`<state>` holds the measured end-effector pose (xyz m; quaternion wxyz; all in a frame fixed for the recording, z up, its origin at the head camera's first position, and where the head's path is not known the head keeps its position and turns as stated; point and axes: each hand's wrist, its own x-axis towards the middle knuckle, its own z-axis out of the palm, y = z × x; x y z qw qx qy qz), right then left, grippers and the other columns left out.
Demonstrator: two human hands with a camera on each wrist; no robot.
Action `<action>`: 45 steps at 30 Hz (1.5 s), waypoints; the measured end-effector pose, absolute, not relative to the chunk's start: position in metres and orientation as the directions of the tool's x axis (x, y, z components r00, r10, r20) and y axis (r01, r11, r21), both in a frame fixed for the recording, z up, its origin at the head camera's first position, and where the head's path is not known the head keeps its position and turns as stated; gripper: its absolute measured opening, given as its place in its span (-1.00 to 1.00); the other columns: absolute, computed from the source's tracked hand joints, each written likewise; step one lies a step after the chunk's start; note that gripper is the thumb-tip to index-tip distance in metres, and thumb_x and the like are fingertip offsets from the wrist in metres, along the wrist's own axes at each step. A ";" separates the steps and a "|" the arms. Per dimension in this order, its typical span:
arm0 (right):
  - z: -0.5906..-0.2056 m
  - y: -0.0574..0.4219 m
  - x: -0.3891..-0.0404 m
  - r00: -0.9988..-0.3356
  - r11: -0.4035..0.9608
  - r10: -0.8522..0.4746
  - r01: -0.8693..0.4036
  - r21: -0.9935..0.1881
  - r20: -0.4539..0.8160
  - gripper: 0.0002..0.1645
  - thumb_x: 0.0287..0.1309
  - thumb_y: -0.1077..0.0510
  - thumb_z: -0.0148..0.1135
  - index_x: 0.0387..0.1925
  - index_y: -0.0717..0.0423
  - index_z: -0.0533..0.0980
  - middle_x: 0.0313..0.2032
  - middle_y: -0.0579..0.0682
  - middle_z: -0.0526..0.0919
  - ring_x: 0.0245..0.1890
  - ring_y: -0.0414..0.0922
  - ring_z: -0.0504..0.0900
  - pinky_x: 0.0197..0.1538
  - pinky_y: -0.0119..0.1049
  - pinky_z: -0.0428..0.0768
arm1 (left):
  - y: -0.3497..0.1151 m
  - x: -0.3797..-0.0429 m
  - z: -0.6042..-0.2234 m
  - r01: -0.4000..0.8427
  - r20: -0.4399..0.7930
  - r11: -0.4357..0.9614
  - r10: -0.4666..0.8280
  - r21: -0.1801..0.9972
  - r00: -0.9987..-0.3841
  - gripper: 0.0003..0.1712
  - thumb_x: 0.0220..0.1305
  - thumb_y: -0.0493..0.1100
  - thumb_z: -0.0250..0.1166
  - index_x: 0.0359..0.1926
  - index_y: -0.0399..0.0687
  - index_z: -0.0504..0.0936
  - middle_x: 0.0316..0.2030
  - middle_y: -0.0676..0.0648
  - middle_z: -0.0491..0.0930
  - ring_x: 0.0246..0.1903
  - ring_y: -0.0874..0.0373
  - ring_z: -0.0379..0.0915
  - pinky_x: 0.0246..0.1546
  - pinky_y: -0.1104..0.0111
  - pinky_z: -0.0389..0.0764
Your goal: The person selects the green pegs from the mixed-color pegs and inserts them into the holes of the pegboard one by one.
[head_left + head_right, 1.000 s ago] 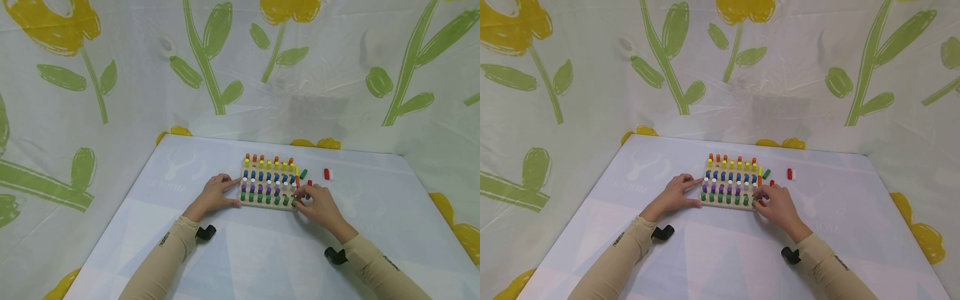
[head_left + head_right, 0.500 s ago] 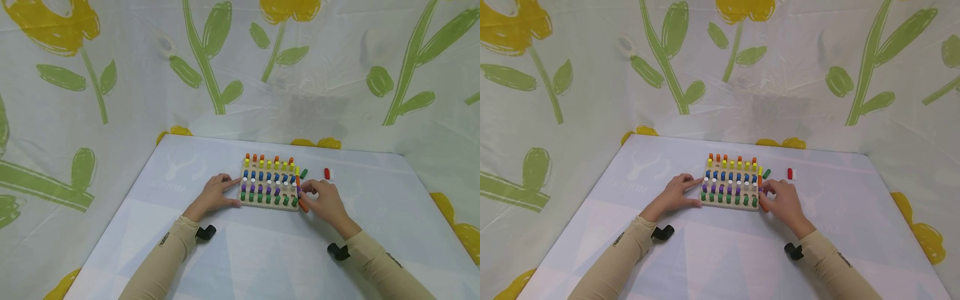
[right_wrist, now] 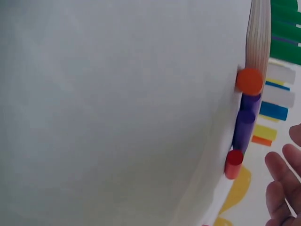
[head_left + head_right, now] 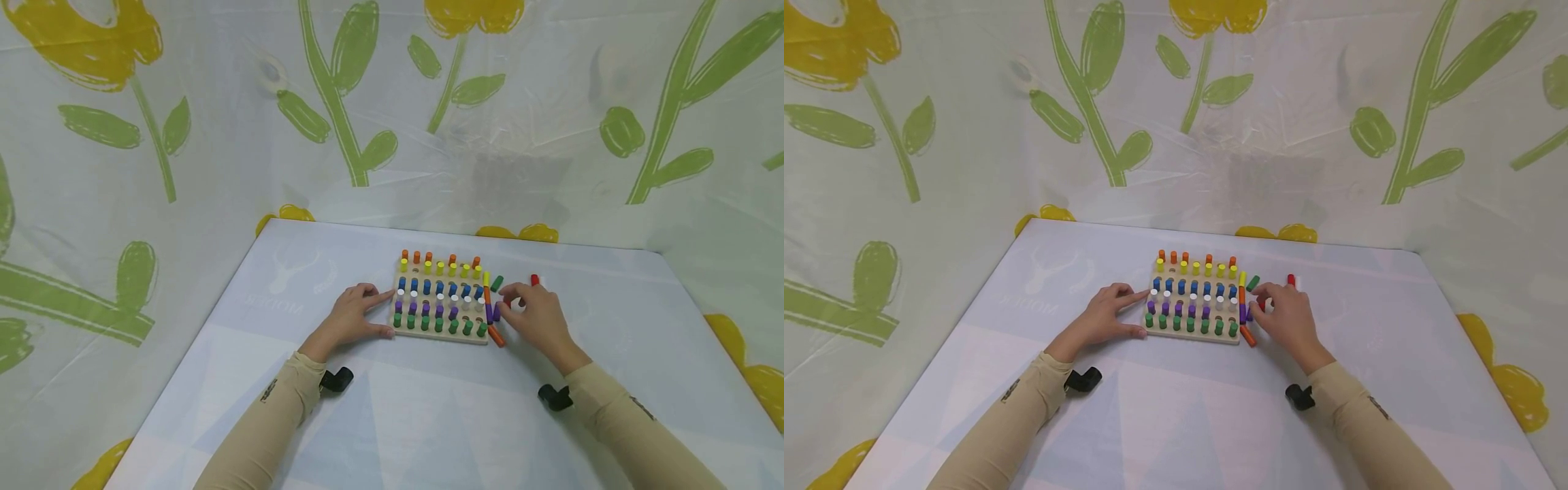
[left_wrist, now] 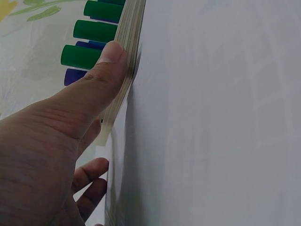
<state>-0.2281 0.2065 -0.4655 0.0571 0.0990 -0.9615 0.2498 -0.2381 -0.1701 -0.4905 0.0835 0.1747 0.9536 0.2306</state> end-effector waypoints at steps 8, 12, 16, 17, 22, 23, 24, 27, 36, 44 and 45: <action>-0.465 0.210 -0.239 -0.983 0.885 -0.131 -0.173 -0.433 0.125 -0.57 0.30 0.06 0.34 0.11 0.21 0.59 -0.06 0.17 0.68 -0.06 0.16 0.52 0.08 0.22 0.38 | -0.170 -0.240 -0.493 0.296 -0.080 0.835 0.372 0.463 -0.925 0.04 0.04 0.41 0.48 0.52 0.37 0.31 0.29 -0.10 0.31 0.25 -0.07 0.19 0.37 0.02 0.22; -0.467 0.212 -0.246 -0.984 0.897 -0.135 -0.173 -0.408 0.120 -0.54 0.31 0.05 0.32 0.14 0.21 0.58 -0.01 0.19 0.68 -0.06 0.17 0.51 0.06 0.21 0.39 | -0.171 -0.239 -0.493 0.307 -0.070 0.833 0.378 0.460 -0.923 0.03 0.04 0.40 0.48 0.51 0.35 0.32 0.27 -0.10 0.32 0.23 -0.07 0.21 0.35 0.02 0.23; -0.468 0.212 -0.252 -0.988 0.904 -0.121 -0.148 -0.400 0.092 -0.51 0.32 0.02 0.31 0.17 0.20 0.56 0.03 0.20 0.67 0.01 0.20 0.49 0.12 0.23 0.37 | -0.170 -0.239 -0.492 0.305 -0.069 0.832 0.377 0.464 -0.924 0.04 0.03 0.40 0.48 0.51 0.36 0.32 0.28 -0.10 0.32 0.24 -0.07 0.21 0.35 0.01 0.24; -0.468 0.211 -0.253 -0.990 0.905 -0.115 -0.137 -0.402 0.080 -0.50 0.32 0.02 0.31 0.19 0.20 0.56 0.04 0.20 0.66 0.05 0.21 0.47 0.16 0.24 0.36 | -0.170 -0.239 -0.492 0.306 -0.068 0.831 0.378 0.465 -0.923 0.04 0.03 0.40 0.48 0.51 0.36 0.32 0.28 -0.11 0.32 0.24 -0.08 0.21 0.36 0.01 0.24; -0.468 0.208 -0.258 -0.995 0.913 -0.093 -0.100 -0.395 0.036 -0.47 0.33 0.00 0.30 0.22 0.19 0.54 0.12 0.23 0.62 0.17 0.26 0.41 0.25 0.30 0.29 | -0.170 -0.239 -0.493 0.310 -0.072 0.833 0.382 0.458 -0.922 0.04 0.03 0.41 0.48 0.52 0.38 0.30 0.29 -0.10 0.31 0.26 -0.08 0.20 0.37 0.02 0.21; -0.468 0.208 -0.259 -0.995 0.915 -0.093 -0.098 -0.392 0.032 -0.47 0.33 0.00 0.30 0.22 0.20 0.54 0.13 0.24 0.62 0.17 0.26 0.41 0.25 0.30 0.29 | -0.170 -0.239 -0.493 0.308 -0.075 0.834 0.381 0.457 -0.922 0.04 0.04 0.41 0.47 0.52 0.39 0.29 0.30 -0.10 0.31 0.27 -0.07 0.19 0.38 0.02 0.21; -0.468 0.208 -0.260 -0.995 0.917 -0.092 -0.097 -0.387 0.031 -0.47 0.33 0.00 0.29 0.22 0.20 0.54 0.13 0.25 0.61 0.16 0.26 0.41 0.24 0.30 0.30 | -0.170 -0.239 -0.492 0.308 -0.073 0.834 0.380 0.457 -0.922 0.04 0.04 0.41 0.48 0.52 0.39 0.30 0.30 -0.10 0.31 0.27 -0.07 0.19 0.38 0.02 0.21; -0.467 0.207 -0.263 -0.995 0.919 -0.093 -0.096 -0.382 0.025 -0.48 0.33 0.00 0.28 0.20 0.19 0.55 0.13 0.26 0.61 0.12 0.24 0.42 0.22 0.28 0.33 | -0.170 -0.239 -0.492 0.307 -0.074 0.835 0.379 0.458 -0.922 0.04 0.04 0.41 0.47 0.52 0.38 0.30 0.30 -0.10 0.31 0.27 -0.07 0.19 0.38 0.02 0.21; -0.466 0.203 -0.270 -0.995 0.934 -0.101 -0.101 -0.342 0.018 -0.44 0.30 -0.01 0.32 0.22 0.22 0.53 0.17 0.30 0.57 0.14 0.28 0.43 0.20 0.29 0.36 | -0.171 -0.238 -0.490 0.307 -0.074 0.836 0.379 0.454 -0.923 0.04 0.04 0.41 0.48 0.52 0.37 0.31 0.30 -0.10 0.31 0.26 -0.07 0.19 0.38 0.03 0.21; -0.469 0.203 -0.277 -0.994 0.945 -0.109 -0.098 -0.313 -0.018 -0.38 0.28 -0.02 0.35 0.27 0.22 0.50 0.25 0.34 0.49 0.21 0.34 0.38 0.22 0.31 0.36 | -0.172 -0.238 -0.491 0.327 -0.056 0.830 0.392 0.453 -0.918 0.04 0.04 0.38 0.49 0.52 0.35 0.31 0.26 -0.10 0.33 0.23 -0.07 0.21 0.36 0.03 0.22; -0.469 0.203 -0.278 -0.993 0.946 -0.112 -0.100 -0.308 -0.021 -0.37 0.27 -0.02 0.36 0.27 0.22 0.50 0.26 0.34 0.49 0.21 0.34 0.38 0.22 0.32 0.36 | -0.172 -0.238 -0.491 0.328 -0.055 0.830 0.393 0.451 -0.918 0.04 0.04 0.38 0.49 0.52 0.35 0.31 0.26 -0.10 0.33 0.23 -0.07 0.22 0.36 0.03 0.22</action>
